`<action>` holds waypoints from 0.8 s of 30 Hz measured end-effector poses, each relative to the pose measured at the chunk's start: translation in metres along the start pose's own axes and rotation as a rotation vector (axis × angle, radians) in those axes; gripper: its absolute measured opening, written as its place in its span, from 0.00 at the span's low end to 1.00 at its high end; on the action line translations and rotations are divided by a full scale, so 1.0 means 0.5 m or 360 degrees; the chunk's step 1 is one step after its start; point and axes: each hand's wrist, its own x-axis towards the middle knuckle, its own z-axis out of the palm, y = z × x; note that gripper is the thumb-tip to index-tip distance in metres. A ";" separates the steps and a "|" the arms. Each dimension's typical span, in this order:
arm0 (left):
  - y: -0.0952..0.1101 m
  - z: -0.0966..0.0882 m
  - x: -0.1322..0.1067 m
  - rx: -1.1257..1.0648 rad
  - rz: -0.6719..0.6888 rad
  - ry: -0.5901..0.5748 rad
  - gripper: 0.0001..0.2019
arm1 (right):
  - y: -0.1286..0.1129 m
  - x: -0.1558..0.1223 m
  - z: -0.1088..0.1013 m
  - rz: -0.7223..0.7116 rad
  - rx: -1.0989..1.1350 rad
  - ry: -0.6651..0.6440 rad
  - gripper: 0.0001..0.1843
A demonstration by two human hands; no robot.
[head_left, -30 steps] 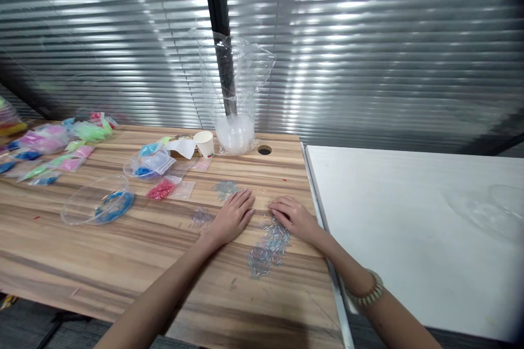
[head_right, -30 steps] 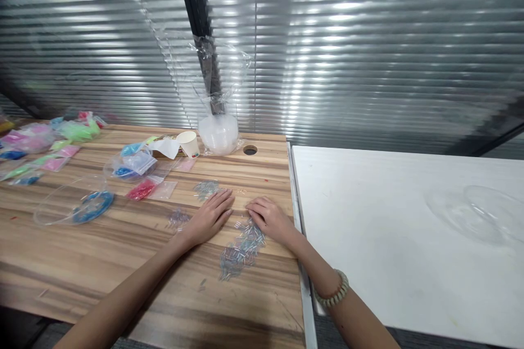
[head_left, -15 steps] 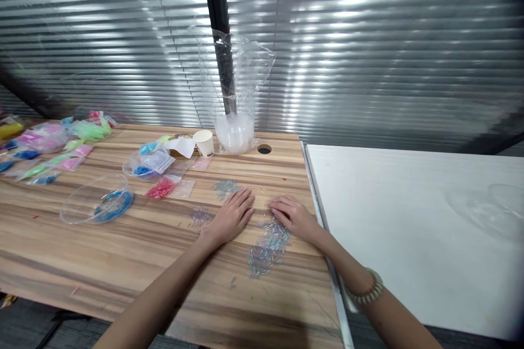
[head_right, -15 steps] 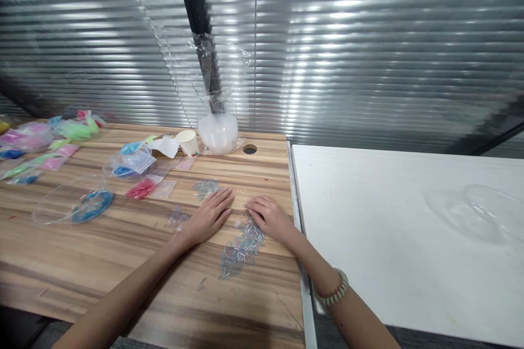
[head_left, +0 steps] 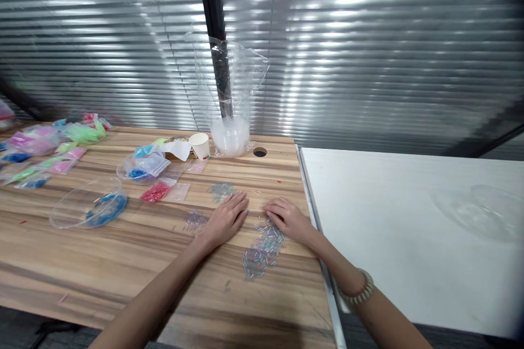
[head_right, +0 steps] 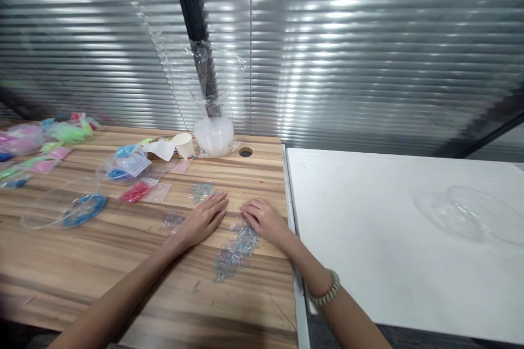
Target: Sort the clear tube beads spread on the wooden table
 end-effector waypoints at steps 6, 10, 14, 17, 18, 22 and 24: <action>0.003 -0.003 -0.001 -0.0085 -0.0011 0.0106 0.16 | -0.003 0.000 -0.002 -0.0023 -0.0034 0.0022 0.11; -0.003 0.004 -0.005 -0.0152 -0.0060 0.0168 0.15 | -0.001 -0.001 0.000 -0.0056 -0.0050 0.0043 0.11; -0.019 0.007 -0.010 -0.0227 -0.0074 0.0218 0.15 | 0.001 -0.004 -0.002 -0.0080 -0.0068 0.0059 0.11; -0.028 0.003 -0.013 -0.0315 -0.0095 0.0224 0.15 | 0.003 -0.007 -0.009 -0.0089 -0.0108 0.0160 0.12; -0.031 0.001 -0.014 -0.0338 -0.0111 0.0217 0.15 | 0.004 -0.007 -0.013 -0.0093 -0.0121 0.0208 0.12; -0.037 -0.003 -0.014 -0.0402 -0.0192 0.0221 0.14 | 0.006 -0.006 -0.028 -0.0056 -0.0152 0.0406 0.13; -0.039 -0.003 -0.012 -0.0448 -0.0213 0.0237 0.13 | 0.008 -0.006 -0.035 -0.0008 -0.0156 0.0530 0.13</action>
